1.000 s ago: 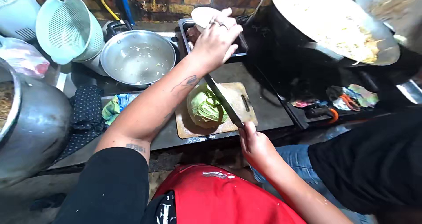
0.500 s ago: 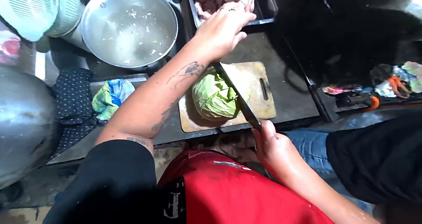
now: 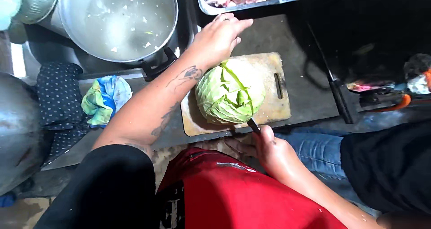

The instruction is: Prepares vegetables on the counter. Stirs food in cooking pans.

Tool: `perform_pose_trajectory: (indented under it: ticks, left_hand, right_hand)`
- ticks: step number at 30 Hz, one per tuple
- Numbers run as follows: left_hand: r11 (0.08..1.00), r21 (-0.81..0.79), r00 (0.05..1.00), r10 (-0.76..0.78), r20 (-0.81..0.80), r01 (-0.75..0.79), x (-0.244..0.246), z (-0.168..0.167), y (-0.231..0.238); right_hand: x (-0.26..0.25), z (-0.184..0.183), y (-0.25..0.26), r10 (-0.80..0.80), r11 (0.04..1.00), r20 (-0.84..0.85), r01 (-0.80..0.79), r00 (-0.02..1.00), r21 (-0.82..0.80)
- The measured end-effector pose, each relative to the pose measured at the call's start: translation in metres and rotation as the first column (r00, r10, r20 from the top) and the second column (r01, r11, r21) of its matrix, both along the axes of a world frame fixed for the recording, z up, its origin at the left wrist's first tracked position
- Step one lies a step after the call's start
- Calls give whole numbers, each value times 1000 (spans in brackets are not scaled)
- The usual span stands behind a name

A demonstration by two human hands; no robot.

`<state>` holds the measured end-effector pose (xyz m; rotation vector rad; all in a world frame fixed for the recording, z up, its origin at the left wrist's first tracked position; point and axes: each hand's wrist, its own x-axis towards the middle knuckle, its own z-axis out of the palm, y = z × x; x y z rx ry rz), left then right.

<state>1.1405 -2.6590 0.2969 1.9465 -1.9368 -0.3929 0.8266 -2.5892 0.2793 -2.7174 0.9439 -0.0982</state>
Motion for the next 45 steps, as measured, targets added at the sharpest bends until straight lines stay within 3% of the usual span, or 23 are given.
perform_pose_trajectory:
  ticks: [2, 6, 10, 13, 15, 17, 19, 21, 22, 25, 28, 34, 41, 45]
  left_hand:
    - [1000, 14, 1000, 15, -10, -14, 1, 0, 0]
    - [998, 53, 999, 31, -10, -30, 7, -40, 3]
    - [998, -64, 1000, 1, -23, -2, 13, -51, 2]
    - [992, -128, 998, -4, -65, -4, 15, -52, 1]
    - [975, -220, 981, -2, -192, -41, 19, -51, 3]
    - [868, -436, 895, 20, -446, -237, 25, -49, 10]
    - [640, -594, 798, 50, -600, -487, 24, -30, 30]
    - [477, -608, 737, 138, -662, -635, 3, -8, 73]
    - [465, -584, 718, 188, -670, -666, -17, -5, 98]
    - [632, -431, 723, 323, -610, -645, -93, -28, 155]
    - [681, -284, 706, 486, -515, -675, -134, -66, 155]
    - [689, -220, 659, 474, -583, -691, -133, -68, 146]
    - [674, -305, 699, 444, -561, -673, -127, -77, 147]
    - [684, -277, 683, 437, -585, -675, -114, -75, 145]
  right_hand:
    - [1, -5, -1, 2, 1000, -14, -1, 1000, 11]
    - [15, -19, -6, -45, 978, -278, 100, 959, 184]
    - [14, -32, -7, -43, 991, -204, 67, 978, 112]
    - [17, -28, -8, -36, 985, -252, 77, 967, 155]
    - [19, -23, -8, -42, 973, -316, 110, 948, 201]
    - [22, -16, -8, -44, 959, -397, 150, 917, 241]
    - [24, -12, -8, -44, 952, -420, 165, 907, 257]
    - [25, -11, -7, -45, 954, -421, 164, 906, 252]
    - [26, -9, -7, -44, 951, -437, 172, 898, 258]
    - [26, -6, -6, -34, 950, -439, 166, 898, 266]
    - [25, -4, -6, -33, 949, -425, 162, 905, 271]
    - [10, -4, -5, -20, 939, -433, 166, 901, 303]
    - [27, -1, -7, 11, 939, -417, 134, 909, 316]
    - [6, -6, -4, -2, 929, -424, 159, 906, 335]
